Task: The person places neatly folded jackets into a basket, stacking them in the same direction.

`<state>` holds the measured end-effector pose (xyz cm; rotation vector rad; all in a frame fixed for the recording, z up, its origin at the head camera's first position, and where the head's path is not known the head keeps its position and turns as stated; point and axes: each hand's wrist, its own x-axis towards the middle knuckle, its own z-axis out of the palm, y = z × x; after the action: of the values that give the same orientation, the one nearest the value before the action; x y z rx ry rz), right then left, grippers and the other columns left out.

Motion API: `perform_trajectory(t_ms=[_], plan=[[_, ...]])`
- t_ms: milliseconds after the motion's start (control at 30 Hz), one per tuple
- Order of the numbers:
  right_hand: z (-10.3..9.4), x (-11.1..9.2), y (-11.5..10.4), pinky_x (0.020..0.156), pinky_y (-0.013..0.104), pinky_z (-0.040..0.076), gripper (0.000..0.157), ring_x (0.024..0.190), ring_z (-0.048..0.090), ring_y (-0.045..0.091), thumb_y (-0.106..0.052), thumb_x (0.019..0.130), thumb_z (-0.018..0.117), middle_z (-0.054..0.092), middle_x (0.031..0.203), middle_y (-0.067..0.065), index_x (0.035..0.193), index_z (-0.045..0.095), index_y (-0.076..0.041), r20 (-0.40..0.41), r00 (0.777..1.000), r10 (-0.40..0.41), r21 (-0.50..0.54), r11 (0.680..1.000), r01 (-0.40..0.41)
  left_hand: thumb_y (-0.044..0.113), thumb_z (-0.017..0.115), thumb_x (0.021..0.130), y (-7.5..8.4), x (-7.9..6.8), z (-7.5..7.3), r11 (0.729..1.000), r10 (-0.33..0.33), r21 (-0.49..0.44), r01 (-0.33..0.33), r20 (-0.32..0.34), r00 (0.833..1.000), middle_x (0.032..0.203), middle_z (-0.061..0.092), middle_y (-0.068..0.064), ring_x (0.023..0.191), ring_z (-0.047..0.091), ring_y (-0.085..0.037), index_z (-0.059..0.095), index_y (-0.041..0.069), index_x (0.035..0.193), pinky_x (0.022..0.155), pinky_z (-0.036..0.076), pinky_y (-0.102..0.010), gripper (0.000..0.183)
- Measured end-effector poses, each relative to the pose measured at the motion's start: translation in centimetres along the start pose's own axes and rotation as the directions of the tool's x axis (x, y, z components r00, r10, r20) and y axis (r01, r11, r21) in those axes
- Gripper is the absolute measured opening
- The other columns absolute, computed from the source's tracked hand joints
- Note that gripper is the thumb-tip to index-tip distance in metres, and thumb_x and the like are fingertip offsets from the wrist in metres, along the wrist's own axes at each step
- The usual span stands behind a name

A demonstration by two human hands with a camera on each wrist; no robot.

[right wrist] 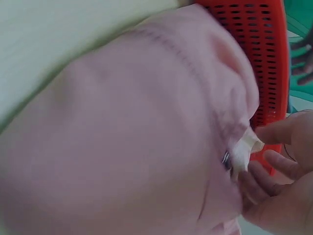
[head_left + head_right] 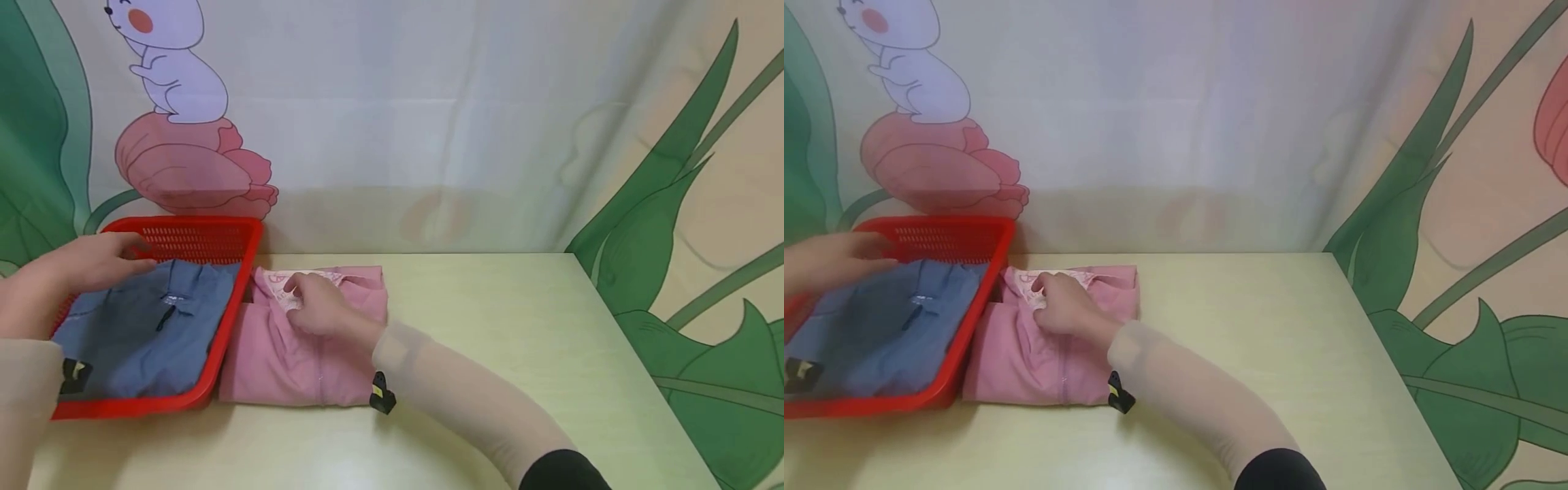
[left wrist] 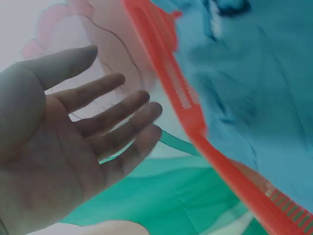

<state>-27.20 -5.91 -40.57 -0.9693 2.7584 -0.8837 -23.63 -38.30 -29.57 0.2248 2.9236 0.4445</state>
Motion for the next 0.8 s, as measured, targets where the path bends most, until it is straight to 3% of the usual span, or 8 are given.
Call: perform_trajectory(t_ms=[100,267,500,800], plan=[[-0.2,-0.8,0.5,0.09,0.022,0.045,0.043,0.104,0.056,0.016,-0.019,0.089,0.074,0.062,0.11,0.005,0.129,0.062,-0.006,0.034,0.999,-0.04,-0.14,0.989,0.044,0.022,0.066,0.1,1.6,-0.2,0.2,0.998,0.063,-0.013,-0.063,-0.028,0.998,0.119,0.058,-0.037,0.106,0.055,-0.053,0.047,-0.017,0.135,0.075,0.055,-0.06,0.056],[-0.2,-2.1,1.5,0.11,0.028,0.037,0.048,0.128,0.05,0.022,-0.024,0.091,0.075,0.055,0.135,0.01,0.133,0.058,-0.007,0.029,0.994,-0.102,-0.237,0.966,0.106,0.021,0.068,0.098,4.2,-0.3,1.2,0.994,0.108,-0.022,-0.11,-0.058,0.992,0.119,0.061,-0.034,0.105,0.059,-0.047,0.05,-0.013,0.136,0.077,0.057,-0.057,0.054],[-0.2,-3.7,3.5,0.123,0.046,0.019,0.065,0.15,0.028,0.032,-0.041,0.095,0.071,0.034,0.159,0.019,0.146,0.051,-0.005,-0.013,0.998,-0.069,-0.318,0.946,0.061,0.023,0.07,0.097,6.5,-0.2,3.3,0.991,0.121,-0.046,-0.125,-0.07,0.99,0.123,0.06,-0.032,0.11,0.058,-0.048,0.053,-0.01,0.138,0.081,0.057,-0.059,0.056],[-0.5,-4.6,5.6,0.123,0.052,0.012,0.086,0.155,0.012,0.034,-0.063,0.1,0.05,0.016,0.167,0.022,0.16,0.031,-0.005,0.113,0.989,-0.091,-0.381,0.916,0.127,0.035,0.066,0.099,10.3,-0.7,5.1,0.995,0.093,-0.029,-0.094,-0.025,0.995,0.155,0.025,-0.036,0.139,0.028,-0.057,0.032,-0.006,0.156,0.097,0.04,-0.074,0.077]])
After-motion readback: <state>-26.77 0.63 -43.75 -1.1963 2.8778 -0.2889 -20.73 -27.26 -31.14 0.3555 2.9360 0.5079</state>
